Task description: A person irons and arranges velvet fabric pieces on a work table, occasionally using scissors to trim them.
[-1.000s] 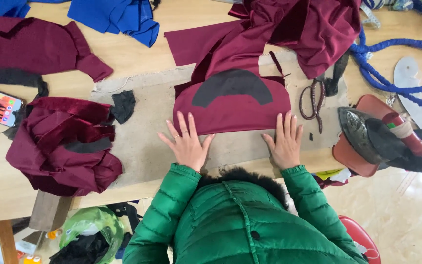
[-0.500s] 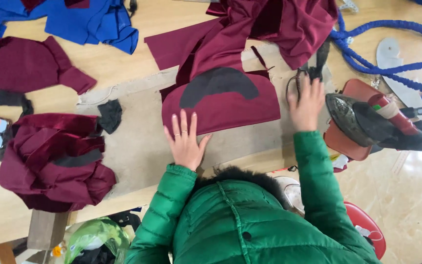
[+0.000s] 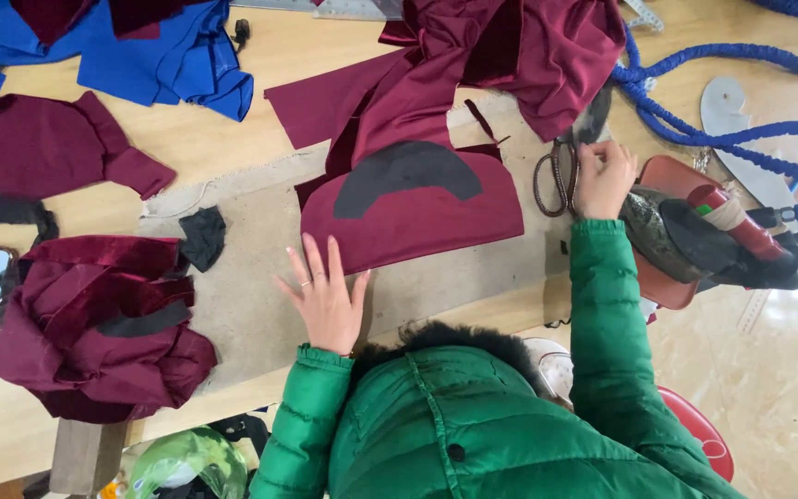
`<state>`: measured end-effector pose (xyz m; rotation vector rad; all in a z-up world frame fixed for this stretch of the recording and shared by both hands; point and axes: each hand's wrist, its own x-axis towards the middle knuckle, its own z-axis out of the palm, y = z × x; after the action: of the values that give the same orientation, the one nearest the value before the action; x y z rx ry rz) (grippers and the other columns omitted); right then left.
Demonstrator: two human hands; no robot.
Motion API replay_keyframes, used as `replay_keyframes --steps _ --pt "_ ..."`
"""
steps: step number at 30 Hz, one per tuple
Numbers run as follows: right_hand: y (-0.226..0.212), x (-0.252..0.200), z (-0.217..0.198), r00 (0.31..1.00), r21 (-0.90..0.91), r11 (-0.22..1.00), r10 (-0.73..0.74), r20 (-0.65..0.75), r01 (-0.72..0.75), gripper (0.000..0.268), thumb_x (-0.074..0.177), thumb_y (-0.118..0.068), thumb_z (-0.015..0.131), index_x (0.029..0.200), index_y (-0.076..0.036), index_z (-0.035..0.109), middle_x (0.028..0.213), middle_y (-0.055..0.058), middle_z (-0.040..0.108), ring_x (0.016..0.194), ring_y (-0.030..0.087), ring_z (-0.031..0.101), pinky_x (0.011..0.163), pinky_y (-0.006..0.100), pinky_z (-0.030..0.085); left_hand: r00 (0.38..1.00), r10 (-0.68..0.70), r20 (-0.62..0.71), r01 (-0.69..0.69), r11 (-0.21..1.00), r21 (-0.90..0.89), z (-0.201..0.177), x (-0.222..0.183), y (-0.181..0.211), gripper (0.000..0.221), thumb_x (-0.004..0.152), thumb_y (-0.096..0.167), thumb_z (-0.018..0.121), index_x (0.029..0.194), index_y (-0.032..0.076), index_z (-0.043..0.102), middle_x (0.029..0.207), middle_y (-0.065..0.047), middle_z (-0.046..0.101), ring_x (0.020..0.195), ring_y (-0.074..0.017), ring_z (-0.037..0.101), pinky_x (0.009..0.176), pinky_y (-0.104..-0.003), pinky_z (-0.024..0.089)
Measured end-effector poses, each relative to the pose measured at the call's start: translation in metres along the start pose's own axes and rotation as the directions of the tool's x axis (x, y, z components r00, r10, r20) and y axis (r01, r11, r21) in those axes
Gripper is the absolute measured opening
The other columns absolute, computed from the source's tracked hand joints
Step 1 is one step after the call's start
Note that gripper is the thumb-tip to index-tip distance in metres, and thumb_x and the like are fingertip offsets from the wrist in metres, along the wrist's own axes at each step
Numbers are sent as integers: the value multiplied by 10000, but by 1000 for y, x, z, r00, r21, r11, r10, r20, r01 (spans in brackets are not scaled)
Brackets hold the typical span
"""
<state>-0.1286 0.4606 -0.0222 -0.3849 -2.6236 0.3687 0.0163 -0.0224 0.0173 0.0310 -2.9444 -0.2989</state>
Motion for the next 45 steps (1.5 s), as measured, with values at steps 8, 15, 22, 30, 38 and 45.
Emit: replay_keyframes --steps 8,15,22,30,38,45 --pt "-163 -71 -53 738 738 -12 -44 674 -675 133 1058 -116 580 1172 -70 631 1044 46 678 969 156 715 844 268 589 993 118 13 -63 612 -788 -29 49 60 605 1010 330 679 1559 206 458 1660 -87 363 1584 -381 160 1184 -713 57" --pt "-211 -100 -55 697 720 -12 -264 667 -694 186 1091 -164 526 1087 -6 624 944 80 666 951 179 715 917 335 561 966 168 195 153 232 -961 -31 80 84 623 955 392 767 1518 305 514 1263 -86 705 1357 -352 566 1230 -661 118" --pt "-230 -96 -74 679 739 195 -296 671 -645 770 1074 -641 188 1082 -49 680 948 81 708 934 166 718 903 325 536 960 54 274 238 352 -905 -12 80 74 231 863 395 833 1051 283 759 855 49 733 826 -140 719 756 -319 554" --pt "-237 -103 -63 778 793 329 -212 592 -513 70 953 -68 758 967 -5 733 760 43 706 755 41 645 733 208 548 950 152 271 164 495 -853 -19 79 37 247 851 339 827 1072 255 754 893 -36 761 858 -264 725 787 -407 557" --pt "-213 -132 3 674 697 485 -258 692 -528 114 959 -78 745 1049 -14 714 747 99 737 623 129 711 637 244 587 887 90 454 155 866 -475 -8 77 -39 119 847 390 760 939 316 746 884 48 780 962 -262 747 891 -362 499" --pt "-220 -117 -1 687 674 567 -241 686 -474 118 979 -96 724 1043 1 700 643 121 698 466 116 643 467 227 516 846 -18 532 219 922 -318 3 80 -60 164 856 433 745 996 368 692 982 96 768 1026 -258 730 1016 -425 382"
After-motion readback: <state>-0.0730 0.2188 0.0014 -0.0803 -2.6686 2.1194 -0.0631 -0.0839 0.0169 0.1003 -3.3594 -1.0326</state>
